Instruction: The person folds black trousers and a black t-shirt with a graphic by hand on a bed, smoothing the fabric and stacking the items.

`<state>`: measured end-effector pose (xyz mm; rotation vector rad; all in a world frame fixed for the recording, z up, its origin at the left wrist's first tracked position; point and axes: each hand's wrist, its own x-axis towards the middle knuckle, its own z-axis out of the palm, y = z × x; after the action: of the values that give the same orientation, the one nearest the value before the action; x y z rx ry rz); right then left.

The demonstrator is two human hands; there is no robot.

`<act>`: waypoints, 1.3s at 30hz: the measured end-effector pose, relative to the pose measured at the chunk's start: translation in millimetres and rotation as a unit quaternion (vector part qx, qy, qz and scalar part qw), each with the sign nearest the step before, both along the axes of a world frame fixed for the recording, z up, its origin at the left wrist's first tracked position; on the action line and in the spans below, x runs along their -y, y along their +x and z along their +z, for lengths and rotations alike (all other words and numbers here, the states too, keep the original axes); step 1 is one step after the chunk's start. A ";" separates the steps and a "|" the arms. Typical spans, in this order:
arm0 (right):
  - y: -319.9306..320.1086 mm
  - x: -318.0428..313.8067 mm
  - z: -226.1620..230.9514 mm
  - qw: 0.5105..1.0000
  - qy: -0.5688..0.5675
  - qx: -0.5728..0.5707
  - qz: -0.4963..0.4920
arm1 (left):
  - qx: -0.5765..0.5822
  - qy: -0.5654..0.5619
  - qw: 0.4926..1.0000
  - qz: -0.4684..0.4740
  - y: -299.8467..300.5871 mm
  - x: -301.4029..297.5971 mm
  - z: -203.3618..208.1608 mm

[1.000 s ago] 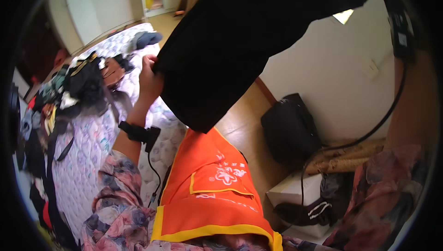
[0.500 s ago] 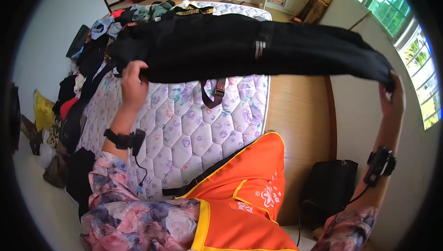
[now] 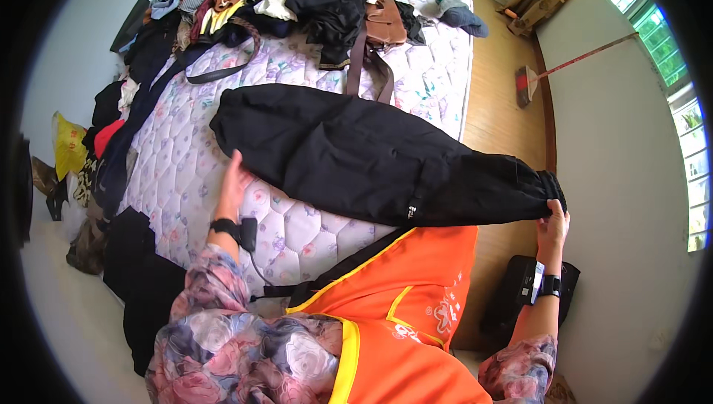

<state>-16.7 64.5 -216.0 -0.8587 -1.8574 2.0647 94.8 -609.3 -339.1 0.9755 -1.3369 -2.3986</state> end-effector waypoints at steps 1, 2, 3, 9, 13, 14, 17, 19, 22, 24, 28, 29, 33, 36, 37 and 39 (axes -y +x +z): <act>0.1 -5.2 0.6 1.000 -0.011 -0.005 -0.003 | -0.049 0.031 0.998 0.003 -13.0 3.9 6.8; -3.4 -5.9 -2.3 1.000 -0.031 -0.007 0.001 | -0.096 0.053 0.994 0.012 -19.4 13.1 14.7; -1.3 -4.8 0.4 0.999 -0.031 -0.009 -0.005 | -0.105 0.068 0.992 0.019 -31.5 22.9 15.5; 5.7 2.6 -0.3 0.999 -0.044 0.009 -0.009 | -0.056 0.072 0.993 0.080 -59.3 94.5 -23.8; 3.2 7.0 -4.4 0.998 -0.068 0.008 -0.009 | -0.130 -0.058 0.988 0.052 -64.8 57.2 72.0; 3.0 9.4 -5.1 0.998 -0.066 0.004 -0.004 | -0.152 -0.141 0.977 0.047 -65.6 31.6 104.3; 1.7 24.6 5.9 0.997 -0.067 -0.027 0.004 | -0.182 -0.281 0.939 -0.083 -61.7 -37.3 164.6; 2.4 27.2 12.4 0.996 -0.067 -0.053 0.027 | -0.225 -0.468 0.848 -0.110 -69.6 -81.9 163.6; 2.7 41.7 24.7 0.994 -0.069 -0.070 0.039 | -0.235 -0.530 0.792 -0.190 -81.3 -137.5 141.1; 1.3 35.6 19.8 0.991 -0.108 -0.069 0.035 | -0.239 -0.443 0.842 -0.195 -92.2 -164.7 131.8; 5.8 23.2 14.3 0.981 -0.180 -0.068 0.036 | -0.201 -0.347 0.910 -0.103 -99.3 -147.3 144.8; 7.2 30.8 20.5 0.981 -0.179 -0.062 0.048 | -0.250 -0.226 0.940 -0.064 -103.7 -123.7 143.4; 12.4 33.4 26.1 0.971 -0.217 -0.073 0.064 | -0.206 0.045 0.976 0.052 -94.6 2.5 168.9; 8.0 32.9 26.7 0.957 -0.265 -0.091 0.081 | -0.190 0.013 0.976 0.105 -59.7 87.1 163.9; 3.6 36.0 26.6 0.950 -0.286 -0.097 0.079 | -0.189 0.008 0.977 0.100 -40.1 111.3 166.4; -3.8 30.8 16.8 0.933 -0.324 -0.109 0.114 | -0.182 -0.008 0.978 0.103 -8.1 139.8 158.6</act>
<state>-20.5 33.7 -199.2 -0.5092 -1.2039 2.8509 86.7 -749.1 -180.5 0.5956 -1.0640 -2.2642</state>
